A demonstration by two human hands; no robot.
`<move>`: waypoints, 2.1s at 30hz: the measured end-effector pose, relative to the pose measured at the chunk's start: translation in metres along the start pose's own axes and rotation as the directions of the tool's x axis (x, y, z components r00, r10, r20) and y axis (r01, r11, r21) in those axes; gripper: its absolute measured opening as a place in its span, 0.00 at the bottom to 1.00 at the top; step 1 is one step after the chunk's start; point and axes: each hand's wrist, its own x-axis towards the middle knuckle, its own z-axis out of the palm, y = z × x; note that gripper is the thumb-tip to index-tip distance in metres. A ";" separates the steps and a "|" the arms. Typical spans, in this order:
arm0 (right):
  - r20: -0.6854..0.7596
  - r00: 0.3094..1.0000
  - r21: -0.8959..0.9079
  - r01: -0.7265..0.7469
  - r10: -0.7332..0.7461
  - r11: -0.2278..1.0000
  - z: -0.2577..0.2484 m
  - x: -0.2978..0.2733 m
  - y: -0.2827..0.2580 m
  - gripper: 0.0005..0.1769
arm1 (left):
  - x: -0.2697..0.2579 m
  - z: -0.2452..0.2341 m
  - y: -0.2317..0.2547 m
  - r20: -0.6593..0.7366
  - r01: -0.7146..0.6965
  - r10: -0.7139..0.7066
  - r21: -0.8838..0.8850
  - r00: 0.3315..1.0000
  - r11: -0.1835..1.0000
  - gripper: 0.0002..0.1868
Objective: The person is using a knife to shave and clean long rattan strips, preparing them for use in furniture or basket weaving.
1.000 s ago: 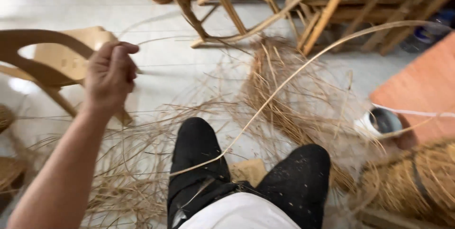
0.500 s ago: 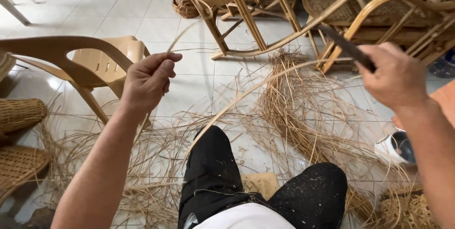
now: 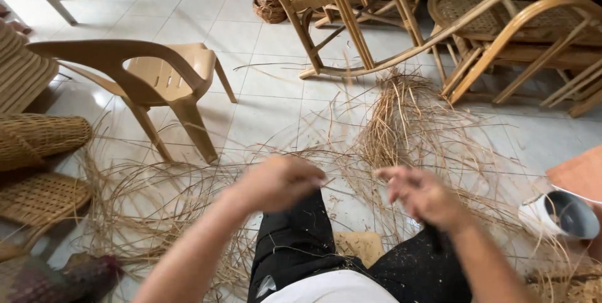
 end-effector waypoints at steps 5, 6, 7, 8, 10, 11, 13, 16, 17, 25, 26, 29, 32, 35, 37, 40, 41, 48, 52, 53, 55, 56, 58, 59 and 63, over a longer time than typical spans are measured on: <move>0.066 0.990 0.324 0.100 -0.128 0.941 0.060 -0.003 0.070 0.12 | -0.006 0.127 -0.027 0.085 -0.426 0.432 -0.085 0.898 0.901 0.11; 0.071 0.990 0.323 0.096 -0.126 0.941 0.059 0.002 0.079 0.12 | -0.016 0.129 -0.027 0.083 -0.421 0.428 -0.087 0.900 0.903 0.11; 0.055 0.990 0.455 0.092 -0.131 0.886 0.055 0.003 0.088 0.09 | -0.024 0.133 -0.025 0.126 -0.356 0.381 -0.182 0.916 0.916 0.11; 0.038 0.990 0.577 0.090 -0.136 0.812 0.051 0.005 0.098 0.08 | -0.032 0.137 -0.024 0.174 -0.283 0.336 -0.273 0.925 0.920 0.13; 0.076 0.984 0.612 0.082 -0.162 0.786 0.050 -0.005 0.089 0.06 | -0.048 0.136 -0.025 0.237 -0.222 0.320 -0.364 0.917 0.905 0.14; 0.127 0.971 0.645 0.075 -0.204 0.761 0.049 -0.009 0.084 0.05 | -0.056 0.135 -0.026 0.288 -0.152 0.297 -0.435 0.910 0.887 0.17; 0.097 0.974 0.672 0.086 -0.203 0.736 0.056 -0.011 0.088 0.07 | -0.066 0.135 -0.031 0.311 -0.026 0.186 -0.454 0.932 0.891 0.16; 0.005 0.974 0.751 0.145 -0.226 0.644 0.060 -0.009 0.086 0.09 | -0.079 0.119 -0.035 0.361 0.203 -0.045 -0.415 0.932 0.887 0.15; -0.050 0.969 0.797 0.186 -0.243 0.575 0.060 -0.009 0.085 0.08 | -0.083 0.113 -0.035 0.372 0.309 -0.166 -0.365 0.913 0.878 0.15; -0.415 0.884 0.710 0.463 -0.216 0.530 0.038 -0.015 0.053 0.06 | -0.123 0.110 -0.107 0.561 0.677 -0.502 -0.150 0.658 0.720 0.16; -0.467 0.865 0.702 0.489 -0.184 0.518 0.035 -0.017 0.048 0.06 | -0.132 0.117 -0.126 0.558 0.691 -0.506 -0.179 0.658 0.701 0.16; -0.543 0.827 0.699 0.541 -0.146 0.466 0.017 -0.027 0.040 0.02 | -0.147 0.124 -0.145 0.559 0.714 -0.499 -0.268 0.662 0.647 0.18; -0.572 0.820 0.721 0.519 -0.029 0.458 0.006 -0.033 0.045 0.06 | -0.167 0.151 -0.199 0.380 0.700 -0.589 -0.348 0.713 0.623 0.17; -0.529 0.827 0.654 0.541 -0.192 0.529 0.008 -0.043 0.041 0.09 | -0.157 0.139 -0.195 0.320 0.679 -0.634 -0.045 0.704 0.732 0.16; -0.520 0.810 0.545 0.560 -0.272 0.624 0.008 -0.045 0.042 0.10 | -0.153 0.129 -0.190 0.236 0.619 -0.626 0.111 0.743 0.777 0.17; -0.471 0.806 0.339 0.541 -0.359 0.770 0.004 -0.050 0.047 0.11 | -0.146 0.103 -0.156 0.097 0.611 -0.644 0.235 0.759 0.756 0.20; -0.441 0.820 0.249 0.503 -0.365 0.828 0.003 -0.051 0.050 0.11 | -0.144 0.093 -0.139 0.036 0.667 -0.685 0.195 0.728 0.719 0.20; -0.199 0.921 0.220 0.375 -0.335 0.901 -0.007 -0.055 0.081 0.11 | -0.156 0.071 -0.173 -0.020 0.665 -0.718 0.394 0.696 0.634 0.21; -0.186 0.921 0.562 0.385 -0.342 0.732 -0.017 -0.054 0.090 0.11 | -0.170 0.079 -0.204 -0.087 0.674 -0.701 0.384 0.708 0.632 0.20; -0.198 0.926 0.630 0.372 -0.323 0.682 -0.018 -0.053 0.088 0.15 | -0.174 0.081 -0.210 -0.087 0.658 -0.681 0.372 0.727 0.655 0.19; -0.242 0.935 0.679 0.353 -0.258 0.644 -0.008 -0.052 0.087 0.17 | -0.163 0.086 -0.194 0.008 0.638 -0.695 0.390 0.719 0.665 0.22; -0.287 0.939 0.724 0.343 -0.191 0.599 -0.003 -0.051 0.086 0.18 | -0.157 0.088 -0.186 0.103 0.611 -0.698 0.406 0.708 0.679 0.25; -0.249 0.949 0.729 0.316 -0.195 0.608 0.004 -0.047 0.089 0.18 | -0.149 0.092 -0.166 0.180 0.533 -0.634 0.401 0.752 0.745 0.28; -0.218 0.955 0.729 0.297 -0.202 0.616 0.006 -0.045 0.090 0.18 | -0.143 0.094 -0.157 0.254 0.444 -0.556 0.386 0.792 0.809 0.34; -0.188 0.956 0.724 0.290 -0.225 0.626 0.027 -0.047 0.078 0.19 | -0.111 0.087 -0.097 0.314 0.317 -0.386 0.250 0.868 0.915 0.41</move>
